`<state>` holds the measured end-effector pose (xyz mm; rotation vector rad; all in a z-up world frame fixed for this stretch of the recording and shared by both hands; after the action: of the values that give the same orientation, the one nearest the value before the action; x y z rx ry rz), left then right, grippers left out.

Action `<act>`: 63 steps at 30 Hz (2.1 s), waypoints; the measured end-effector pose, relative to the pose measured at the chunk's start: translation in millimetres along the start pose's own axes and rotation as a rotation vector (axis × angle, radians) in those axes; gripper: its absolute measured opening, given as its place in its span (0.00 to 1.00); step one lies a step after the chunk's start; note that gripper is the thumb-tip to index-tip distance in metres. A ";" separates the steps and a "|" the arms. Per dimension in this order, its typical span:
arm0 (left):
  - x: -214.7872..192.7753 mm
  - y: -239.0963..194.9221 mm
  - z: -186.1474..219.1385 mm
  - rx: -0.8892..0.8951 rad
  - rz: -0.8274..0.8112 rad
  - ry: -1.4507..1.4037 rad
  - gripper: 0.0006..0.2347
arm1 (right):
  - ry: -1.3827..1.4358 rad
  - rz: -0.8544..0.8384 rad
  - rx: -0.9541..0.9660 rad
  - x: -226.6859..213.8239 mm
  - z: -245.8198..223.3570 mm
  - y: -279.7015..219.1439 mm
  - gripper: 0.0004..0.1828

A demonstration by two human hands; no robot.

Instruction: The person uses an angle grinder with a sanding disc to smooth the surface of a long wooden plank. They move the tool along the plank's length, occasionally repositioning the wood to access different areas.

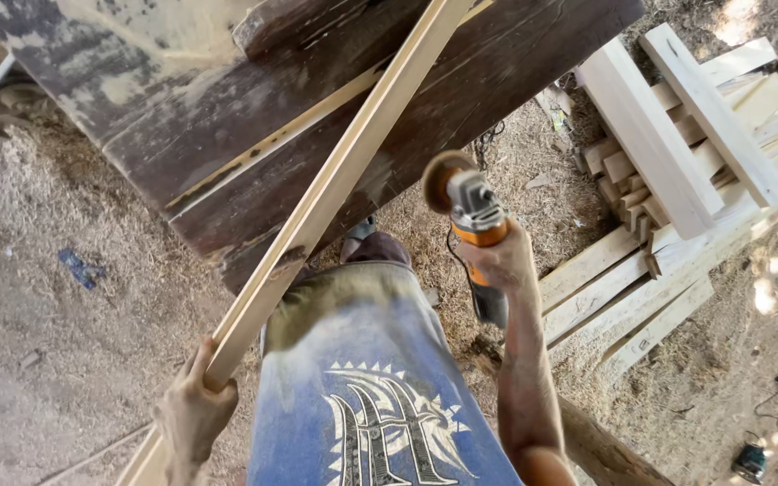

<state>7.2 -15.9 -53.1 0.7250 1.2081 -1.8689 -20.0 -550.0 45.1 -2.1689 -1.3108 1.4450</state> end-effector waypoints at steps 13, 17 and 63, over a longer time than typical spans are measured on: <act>-6.9 20.1 -57.0 0.242 0.305 0.076 0.14 | -0.155 -0.092 -0.338 45.7 -123.8 -37.0 0.21; -32.5 50.6 -77.6 0.397 0.363 0.063 0.15 | -0.096 -0.043 -0.228 40.0 -108.5 -41.9 0.21; 24.7 -25.0 -26.2 0.072 0.365 -0.006 0.18 | -0.411 -0.206 -0.219 19.7 -109.0 -18.5 0.22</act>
<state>-25.8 6.9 -70.8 0.9117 0.9351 -1.6140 62.4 -494.3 97.4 -1.8415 -1.8474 1.7951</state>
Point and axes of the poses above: each hand's wrist, its own y-axis towards the middle knuckle, its own x-axis out of the palm, z = x × y, the point moved 6 cm from there along y, towards the middle knuckle, and after that the axes turned 1 degree about x, right-handed, at the moved point
